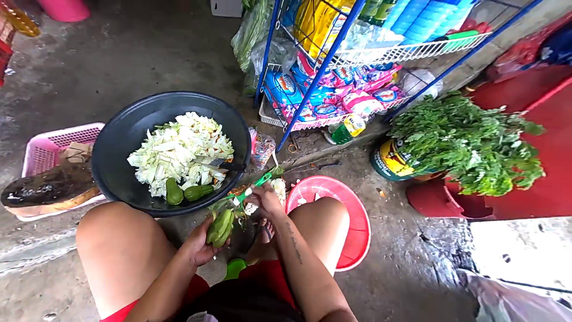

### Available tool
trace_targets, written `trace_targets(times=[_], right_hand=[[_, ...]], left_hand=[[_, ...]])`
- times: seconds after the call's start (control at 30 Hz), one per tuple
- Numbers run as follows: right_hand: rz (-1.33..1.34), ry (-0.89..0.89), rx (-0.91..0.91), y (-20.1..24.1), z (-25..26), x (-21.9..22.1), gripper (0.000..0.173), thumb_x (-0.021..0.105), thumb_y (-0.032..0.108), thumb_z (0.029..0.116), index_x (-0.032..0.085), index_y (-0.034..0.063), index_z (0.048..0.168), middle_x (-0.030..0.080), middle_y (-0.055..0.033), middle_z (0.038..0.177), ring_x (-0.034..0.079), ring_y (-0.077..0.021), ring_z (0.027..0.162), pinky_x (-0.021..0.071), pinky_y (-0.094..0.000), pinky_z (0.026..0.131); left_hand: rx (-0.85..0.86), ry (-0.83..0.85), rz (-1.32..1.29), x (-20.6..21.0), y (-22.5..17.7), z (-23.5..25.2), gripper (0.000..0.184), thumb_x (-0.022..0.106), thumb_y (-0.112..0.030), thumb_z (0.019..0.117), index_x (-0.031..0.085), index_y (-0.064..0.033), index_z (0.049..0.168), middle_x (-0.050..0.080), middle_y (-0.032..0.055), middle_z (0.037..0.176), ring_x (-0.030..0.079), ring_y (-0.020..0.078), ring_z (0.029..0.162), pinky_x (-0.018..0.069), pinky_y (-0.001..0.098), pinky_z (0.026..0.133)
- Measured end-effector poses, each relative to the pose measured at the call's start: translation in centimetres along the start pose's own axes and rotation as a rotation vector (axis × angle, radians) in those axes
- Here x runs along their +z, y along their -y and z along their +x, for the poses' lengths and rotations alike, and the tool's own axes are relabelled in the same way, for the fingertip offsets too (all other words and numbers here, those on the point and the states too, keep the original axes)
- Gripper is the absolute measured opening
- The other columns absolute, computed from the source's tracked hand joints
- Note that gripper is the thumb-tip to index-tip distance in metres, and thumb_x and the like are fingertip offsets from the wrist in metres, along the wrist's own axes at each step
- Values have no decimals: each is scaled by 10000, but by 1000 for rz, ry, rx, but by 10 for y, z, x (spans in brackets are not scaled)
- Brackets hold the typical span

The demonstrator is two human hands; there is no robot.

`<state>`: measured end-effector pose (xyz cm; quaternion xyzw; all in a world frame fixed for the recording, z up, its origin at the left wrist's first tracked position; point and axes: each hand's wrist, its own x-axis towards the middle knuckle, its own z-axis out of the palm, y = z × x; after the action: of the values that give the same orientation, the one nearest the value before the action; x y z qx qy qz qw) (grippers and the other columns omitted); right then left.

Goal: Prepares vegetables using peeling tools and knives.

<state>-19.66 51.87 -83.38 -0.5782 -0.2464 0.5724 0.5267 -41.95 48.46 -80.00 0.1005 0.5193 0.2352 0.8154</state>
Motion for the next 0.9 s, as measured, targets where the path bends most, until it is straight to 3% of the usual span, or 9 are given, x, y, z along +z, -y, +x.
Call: trace_targets(times=[0.13,0.23,0.3,0.43,0.57,0.67,0.77,0.83,0.9], right_hand=[[-973,-118,-229,22,1,-10,490,574,187,1039,497,-16,1478,601,-230,1407,634,-350,1246,492,-517,1081],[-733,-112,-447,22,-24,6,347,625,143,1003,605,-51,1289,692,-179,1185,702,-231,1041,575,-380,948],[-277,13,-338,25,-42,16,295,606,39,1002,536,-75,1264,677,-137,1045,697,-142,839,611,-287,768],[58,320,-33,26,-65,27,253,527,6,1023,477,-37,1267,665,-124,1014,700,-185,779,630,-363,726],[160,322,59,16,-51,27,222,499,-7,1031,456,-11,1249,655,-110,944,691,-196,725,629,-373,690],[3,80,24,6,-11,4,297,526,-2,1039,439,-30,1322,651,-146,982,698,-208,749,633,-373,692],[-711,-104,-174,10,9,-16,514,603,119,1020,460,-21,1494,641,-210,1333,675,-287,1140,536,-446,1014],[-786,-130,-364,18,-6,-8,434,616,151,1013,545,-50,1392,669,-221,1262,689,-291,1117,545,-450,1013],[-504,-65,-456,25,-28,7,329,630,91,991,563,-70,1270,685,-139,1059,687,-149,904,586,-302,845]], left_hand=[[-32,-16,-3,-2,-2,3,485,328,-465,1104,562,-86,1295,669,167,1051,688,295,902,598,448,795],[1,-11,10,-7,3,12,606,257,-577,1089,578,-87,1243,667,139,1001,674,254,835,590,401,729],[4,25,-15,-6,3,12,636,273,-607,1079,590,-70,1201,671,135,940,679,227,761,597,351,668],[14,30,-34,-2,1,12,635,248,-609,1079,596,-95,1211,674,140,928,669,238,740,582,372,654],[4,-21,-7,-1,3,9,573,283,-569,1089,599,-105,1203,669,134,943,666,246,752,581,388,652],[-19,0,50,-3,7,5,532,305,-530,1098,591,-96,1216,655,135,951,659,250,756,581,389,657],[-24,52,73,-4,4,3,570,277,-528,1104,589,-79,1268,678,159,1034,685,266,828,594,394,701],[-6,63,42,-3,0,3,580,245,-515,1112,583,-77,1285,688,165,1076,696,270,867,600,395,733],[27,63,-24,-4,0,7,587,227,-506,1114,568,-70,1311,694,180,1112,706,282,900,604,401,753]])
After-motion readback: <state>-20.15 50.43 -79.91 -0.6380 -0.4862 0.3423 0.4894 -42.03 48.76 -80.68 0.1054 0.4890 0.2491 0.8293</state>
